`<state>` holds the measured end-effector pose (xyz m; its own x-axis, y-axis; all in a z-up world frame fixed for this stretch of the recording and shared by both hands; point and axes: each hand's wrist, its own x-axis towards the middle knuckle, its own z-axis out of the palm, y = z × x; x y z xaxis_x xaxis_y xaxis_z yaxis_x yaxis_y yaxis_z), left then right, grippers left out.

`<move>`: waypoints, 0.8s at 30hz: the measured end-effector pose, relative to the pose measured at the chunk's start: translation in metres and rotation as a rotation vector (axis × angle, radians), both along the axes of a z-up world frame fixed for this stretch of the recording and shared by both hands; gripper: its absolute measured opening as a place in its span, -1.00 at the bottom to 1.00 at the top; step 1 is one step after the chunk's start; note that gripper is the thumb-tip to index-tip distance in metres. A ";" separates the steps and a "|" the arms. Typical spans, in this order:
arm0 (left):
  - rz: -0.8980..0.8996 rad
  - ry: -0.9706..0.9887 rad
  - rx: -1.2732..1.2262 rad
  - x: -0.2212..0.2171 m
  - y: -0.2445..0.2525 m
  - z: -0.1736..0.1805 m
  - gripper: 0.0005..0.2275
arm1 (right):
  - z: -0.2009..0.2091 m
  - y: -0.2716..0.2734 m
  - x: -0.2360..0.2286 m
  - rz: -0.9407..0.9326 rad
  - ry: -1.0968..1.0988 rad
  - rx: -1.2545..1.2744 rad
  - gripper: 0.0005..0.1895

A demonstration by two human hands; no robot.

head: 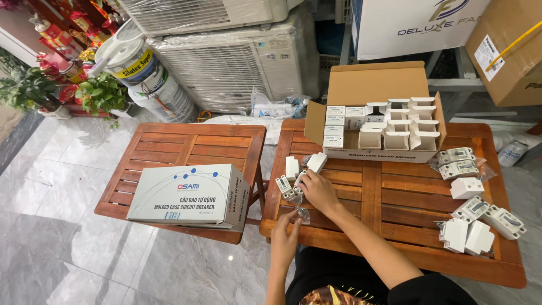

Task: The person repeatedly picks up white molded case circuit breakers from a wooden table, rotates them to view different sides, and places them into a cardboard box with internal dividers. The person handles the breakers one at a time, removing plastic wrapping from some before packing.

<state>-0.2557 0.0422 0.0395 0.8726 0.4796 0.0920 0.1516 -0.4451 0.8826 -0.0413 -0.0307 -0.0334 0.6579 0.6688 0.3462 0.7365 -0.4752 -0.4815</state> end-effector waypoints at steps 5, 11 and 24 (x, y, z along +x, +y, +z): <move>0.091 0.076 -0.331 -0.004 -0.012 0.032 -0.60 | 0.026 -0.028 -0.012 0.070 0.033 0.212 -0.85; 0.000 -0.125 -1.086 0.032 -0.035 0.035 -0.44 | 0.105 -0.108 -0.061 0.164 -0.247 0.448 -0.75; -0.583 -0.104 -1.601 0.052 -0.100 -0.005 -0.47 | 0.136 -0.209 -0.126 -0.057 -0.094 0.538 -0.23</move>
<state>-0.2041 -0.0580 0.0346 0.9748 -0.2136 -0.0647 0.2189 0.8581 0.4646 -0.1677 -0.2400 0.1022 0.6380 0.3455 0.6881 0.7680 -0.2210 -0.6011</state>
